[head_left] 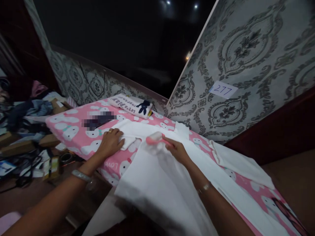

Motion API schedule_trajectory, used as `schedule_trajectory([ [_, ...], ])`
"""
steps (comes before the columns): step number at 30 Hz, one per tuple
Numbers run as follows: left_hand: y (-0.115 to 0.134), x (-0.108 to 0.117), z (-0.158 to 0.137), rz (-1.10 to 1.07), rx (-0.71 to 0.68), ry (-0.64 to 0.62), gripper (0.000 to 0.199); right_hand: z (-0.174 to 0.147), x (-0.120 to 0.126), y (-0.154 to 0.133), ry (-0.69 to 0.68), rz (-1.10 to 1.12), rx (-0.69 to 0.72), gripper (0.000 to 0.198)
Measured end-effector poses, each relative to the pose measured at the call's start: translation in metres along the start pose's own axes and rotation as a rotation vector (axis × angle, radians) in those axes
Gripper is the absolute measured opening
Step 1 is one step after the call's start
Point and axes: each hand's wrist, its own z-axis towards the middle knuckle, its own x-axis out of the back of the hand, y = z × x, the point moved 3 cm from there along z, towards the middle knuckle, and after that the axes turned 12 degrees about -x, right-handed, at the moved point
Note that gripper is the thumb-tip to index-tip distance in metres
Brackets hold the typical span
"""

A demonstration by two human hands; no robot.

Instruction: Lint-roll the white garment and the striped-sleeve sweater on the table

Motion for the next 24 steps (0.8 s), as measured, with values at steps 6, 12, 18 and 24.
schedule_trajectory([
  [6, 0.000, -0.003, -0.001, -0.012, 0.015, -0.013, 0.038, -0.092, 0.008, 0.005, -0.171, -0.348, 0.016, 0.045],
  [12, -0.001, -0.002, 0.001, -0.069, 0.022, 0.021, 0.040, -0.027, -0.057, -0.036, -0.184, -0.310, 0.046, 0.049],
  [18, -0.005, 0.023, -0.020, -0.301, 0.108, 0.246, 0.034, -0.007, -0.072, -0.049, -0.108, 0.037, 0.030, 0.050],
  [24, 0.043, 0.022, -0.105, -0.589, 0.067, 0.124, 0.030, -0.106, 0.023, 0.008, -0.075, 0.058, -0.089, 0.046],
])
